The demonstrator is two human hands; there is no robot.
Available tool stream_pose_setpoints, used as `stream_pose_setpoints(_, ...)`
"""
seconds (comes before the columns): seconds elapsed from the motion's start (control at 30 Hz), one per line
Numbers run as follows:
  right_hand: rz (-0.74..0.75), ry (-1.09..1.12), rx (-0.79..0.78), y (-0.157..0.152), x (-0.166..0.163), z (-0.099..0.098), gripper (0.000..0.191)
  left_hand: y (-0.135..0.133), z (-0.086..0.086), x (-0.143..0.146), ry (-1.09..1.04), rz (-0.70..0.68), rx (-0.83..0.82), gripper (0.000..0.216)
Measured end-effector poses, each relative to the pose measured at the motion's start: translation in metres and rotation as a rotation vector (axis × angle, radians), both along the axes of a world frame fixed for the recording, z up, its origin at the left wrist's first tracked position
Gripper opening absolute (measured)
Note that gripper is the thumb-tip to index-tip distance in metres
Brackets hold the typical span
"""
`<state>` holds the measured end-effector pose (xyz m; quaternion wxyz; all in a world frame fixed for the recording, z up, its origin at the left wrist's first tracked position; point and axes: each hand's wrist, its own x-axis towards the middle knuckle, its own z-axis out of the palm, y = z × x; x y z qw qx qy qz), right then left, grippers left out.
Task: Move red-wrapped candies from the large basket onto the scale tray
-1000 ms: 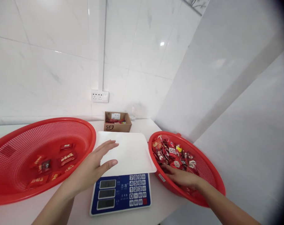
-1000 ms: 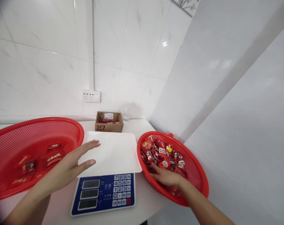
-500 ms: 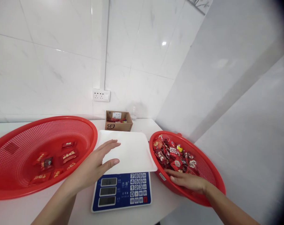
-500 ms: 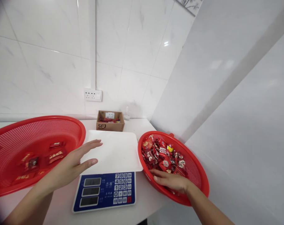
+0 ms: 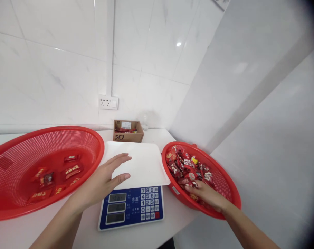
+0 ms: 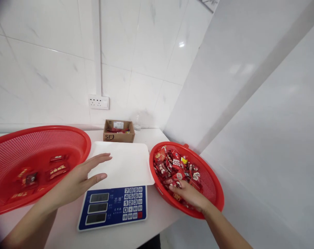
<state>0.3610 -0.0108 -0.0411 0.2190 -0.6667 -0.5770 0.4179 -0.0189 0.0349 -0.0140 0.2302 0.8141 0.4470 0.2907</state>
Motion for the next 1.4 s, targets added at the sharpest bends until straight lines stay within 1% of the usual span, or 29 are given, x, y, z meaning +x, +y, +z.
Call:
stream_pose_setpoints(0.07,-0.026,-0.037,0.044,0.003,-0.002,0.001,0.046,0.000,-0.001,0.001,0.000,0.000,0.005,0.048)
stream_pose_setpoints(0.2,-0.058,-0.060,0.075,0.007,0.002,0.009,0.039,-0.003,0.001,0.002,0.004,-0.005,0.003,0.049)
stream_pose_setpoints(0.3,-0.098,-0.028,0.115,0.006,0.001,0.019,0.037,-0.006,0.004,0.003,-0.012,-0.017,-0.020,0.049)
stream_pose_setpoints(0.37,-0.124,0.020,0.151,0.005,-0.010,0.027,0.040,-0.008,0.005,0.006,-0.049,-0.029,-0.047,0.048)
stream_pose_setpoints(0.47,-0.155,0.189,0.200,0.008,-0.045,0.038,0.044,-0.012,0.007,0.018,-0.137,-0.046,-0.106,0.044)
stream_pose_setpoints(0.5,-0.190,0.360,0.217,0.010,-0.061,0.040,0.042,-0.013,0.008,0.023,-0.177,-0.044,-0.131,0.043)
stream_pose_setpoints(0.53,-0.175,0.521,0.219,0.013,-0.078,0.041,0.040,-0.013,0.008,0.029,-0.226,-0.040,-0.154,0.042)
stream_pose_setpoints(0.6,-0.060,0.734,0.221,0.019,-0.113,0.041,0.035,-0.014,0.010,0.040,-0.353,-0.056,-0.171,0.039)
stream_pose_setpoints(0.67,0.039,0.801,0.220,0.025,-0.143,0.038,0.033,-0.013,0.012,0.048,-0.502,-0.072,-0.144,0.034)
stream_pose_setpoints(0.7,0.089,0.812,0.219,0.029,-0.156,0.036,0.035,-0.012,0.013,0.050,-0.573,-0.058,-0.133,0.031)
stream_pose_setpoints(0.8,0.210,0.778,0.232,0.037,-0.181,0.035,0.038,-0.010,0.016,0.048,-0.768,0.048,-0.187,0.027)
stream_pose_setpoints(0.87,0.285,0.721,0.259,0.040,-0.188,0.039,0.037,-0.009,0.017,0.042,-0.865,0.057,-0.258,0.027)
stream_pose_setpoints(0.93,0.347,0.672,0.295,0.041,-0.190,0.044,0.034,-0.010,0.017,0.037,-0.955,0.033,-0.297,0.022)
stream_pose_setpoints(0.97,0.353,0.666,0.314,0.040,-0.190,0.046,0.032,-0.010,0.018,0.035,-1.010,0.026,-0.309,0.018)
stream_pose_setpoints(1.03,0.298,0.692,0.341,0.039,-0.190,0.050,0.031,-0.012,0.018,0.035,-1.136,0.018,-0.358,0.020)
stream_pose_setpoints(1.1,0.190,0.743,0.359,0.036,-0.188,0.052,0.037,-0.015,0.019,0.037,-1.255,-0.007,-0.470,0.023)
stream_pose_setpoints(1.17,0.106,0.777,0.374,0.035,-0.186,0.053,0.042,-0.017,0.019,0.042,-1.324,-0.044,-0.598,0.024)
stream_pose_setpoints(1.23,0.089,0.766,0.398,0.035,-0.184,0.054,0.037,-0.018,0.019,0.046,-1.347,-0.063,-0.670,0.023)
stream_pose_setpoints(1.27,0.091,0.753,0.409,0.034,-0.183,0.054,0.034,-0.019,0.018,0.047,-1.336,-0.067,-0.671,0.023)
stream_pose_setpoints(1.4,0.056,0.693,0.433,0.030,-0.185,0.058,0.022,-0.019,0.016,0.051,-1.206,-0.092,-0.567,0.022)
